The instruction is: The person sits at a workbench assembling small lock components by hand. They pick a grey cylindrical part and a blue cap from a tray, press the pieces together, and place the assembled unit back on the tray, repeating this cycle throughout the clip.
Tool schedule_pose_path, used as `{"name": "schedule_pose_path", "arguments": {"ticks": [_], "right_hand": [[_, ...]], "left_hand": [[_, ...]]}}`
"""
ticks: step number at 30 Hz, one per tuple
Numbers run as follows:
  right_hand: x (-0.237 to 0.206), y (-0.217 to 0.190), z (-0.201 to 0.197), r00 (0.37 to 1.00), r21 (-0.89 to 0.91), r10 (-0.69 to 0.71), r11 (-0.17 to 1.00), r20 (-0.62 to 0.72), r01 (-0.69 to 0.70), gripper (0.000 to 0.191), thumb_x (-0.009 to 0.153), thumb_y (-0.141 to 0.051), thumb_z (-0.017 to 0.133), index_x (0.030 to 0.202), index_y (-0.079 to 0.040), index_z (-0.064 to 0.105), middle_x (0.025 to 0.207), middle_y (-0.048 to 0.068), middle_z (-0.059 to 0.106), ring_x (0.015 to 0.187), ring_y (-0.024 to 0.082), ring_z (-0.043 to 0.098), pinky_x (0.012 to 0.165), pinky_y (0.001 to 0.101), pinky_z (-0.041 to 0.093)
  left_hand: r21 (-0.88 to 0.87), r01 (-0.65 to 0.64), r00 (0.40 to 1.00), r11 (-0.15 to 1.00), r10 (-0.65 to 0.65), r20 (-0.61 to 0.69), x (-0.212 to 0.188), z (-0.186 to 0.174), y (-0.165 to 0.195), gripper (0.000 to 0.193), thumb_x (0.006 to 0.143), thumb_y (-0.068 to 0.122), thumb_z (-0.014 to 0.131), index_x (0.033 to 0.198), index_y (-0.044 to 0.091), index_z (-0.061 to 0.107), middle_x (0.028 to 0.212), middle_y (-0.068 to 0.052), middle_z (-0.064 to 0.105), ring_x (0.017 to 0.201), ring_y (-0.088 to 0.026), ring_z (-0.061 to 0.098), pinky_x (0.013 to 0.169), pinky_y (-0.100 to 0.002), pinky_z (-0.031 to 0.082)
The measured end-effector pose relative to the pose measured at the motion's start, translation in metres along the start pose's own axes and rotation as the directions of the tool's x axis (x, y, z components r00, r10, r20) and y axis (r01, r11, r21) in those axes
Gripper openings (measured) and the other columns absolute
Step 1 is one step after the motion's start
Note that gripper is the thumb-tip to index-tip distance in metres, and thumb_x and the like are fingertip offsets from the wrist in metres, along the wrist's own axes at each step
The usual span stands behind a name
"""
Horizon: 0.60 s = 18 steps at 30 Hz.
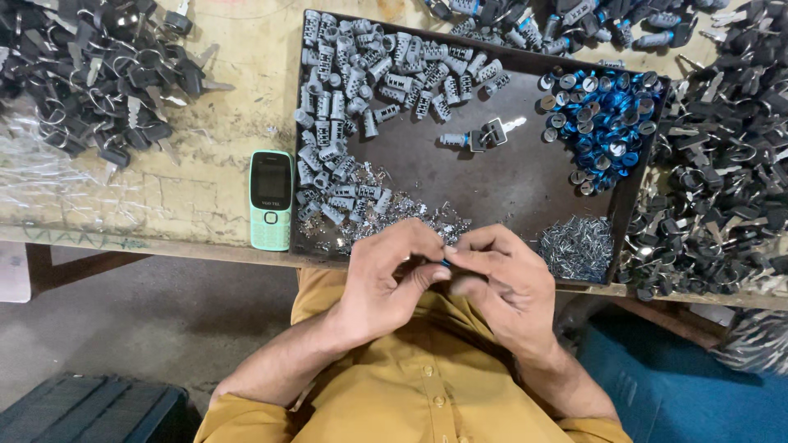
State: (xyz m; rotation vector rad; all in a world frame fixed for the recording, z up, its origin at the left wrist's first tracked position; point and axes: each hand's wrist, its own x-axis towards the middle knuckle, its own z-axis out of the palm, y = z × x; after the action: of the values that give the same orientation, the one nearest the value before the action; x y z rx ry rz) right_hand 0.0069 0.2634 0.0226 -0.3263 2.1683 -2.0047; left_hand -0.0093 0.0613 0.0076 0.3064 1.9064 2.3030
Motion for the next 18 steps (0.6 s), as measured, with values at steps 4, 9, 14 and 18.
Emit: {"name": "schedule_pose_path", "arguments": {"ticks": [4, 9, 14, 18], "right_hand": [[-0.001, -0.006, -0.001, 0.991, -0.273, -0.102, 0.954, 0.087, 0.122, 0.057, 0.071, -0.013, 0.09, 0.121, 0.001, 0.068, 0.109, 0.013, 0.057, 0.092, 0.016, 0.062, 0.077, 0.027, 0.053], [0.004, -0.005, 0.011, 0.931, -0.655, -0.364, 0.709, -0.024, 0.26, 0.049, 0.075, -0.011, 0.093, 0.119, -0.012, 0.072, 0.097, 0.003, 0.055, 0.083, 0.018, 0.055, 0.071, 0.0313, 0.044], [0.043, -0.011, -0.027, 0.968, -0.528, -0.177, 0.813, 0.176, 0.244, 0.072, 0.074, -0.022, 0.088, 0.138, -0.006, 0.058, 0.111, 0.014, 0.058, 0.084, 0.02, 0.06, 0.074, 0.032, 0.054], [0.081, -0.011, -0.054, 0.973, -0.921, -0.206, 0.351, 0.101, 0.17, 0.059, 0.084, -0.016, 0.086, 0.138, -0.007, 0.064, 0.105, 0.012, 0.061, 0.093, 0.03, 0.061, 0.079, 0.0395, 0.051]], "left_hand": [[-0.371, 0.238, 0.971, 0.898, -0.223, 0.082, 0.002, -0.009, 0.001, 0.044, 0.089, -0.004, 0.073, 0.128, 0.008, 0.054, 0.097, -0.002, 0.066, 0.087, -0.007, 0.062, 0.076, -0.021, 0.053], [-0.45, 0.375, 0.927, 0.81, -0.315, 0.204, 0.005, 0.006, -0.008, 0.017, 0.097, 0.002, 0.071, 0.113, 0.0, 0.068, 0.101, -0.004, 0.068, 0.092, -0.008, 0.063, 0.082, -0.023, 0.054], [0.05, -0.008, 1.0, 0.999, 0.008, -0.002, 0.001, -0.01, -0.011, 0.014, 0.098, 0.012, 0.073, 0.107, 0.0, 0.072, 0.098, -0.002, 0.071, 0.092, -0.007, 0.066, 0.084, -0.023, 0.052], [-0.072, 0.19, 0.981, 0.979, -0.193, -0.032, -0.001, -0.015, -0.006, 0.019, 0.099, 0.015, 0.069, 0.109, 0.0, 0.073, 0.092, -0.003, 0.066, 0.068, -0.004, 0.06, 0.058, -0.02, 0.048]]}}
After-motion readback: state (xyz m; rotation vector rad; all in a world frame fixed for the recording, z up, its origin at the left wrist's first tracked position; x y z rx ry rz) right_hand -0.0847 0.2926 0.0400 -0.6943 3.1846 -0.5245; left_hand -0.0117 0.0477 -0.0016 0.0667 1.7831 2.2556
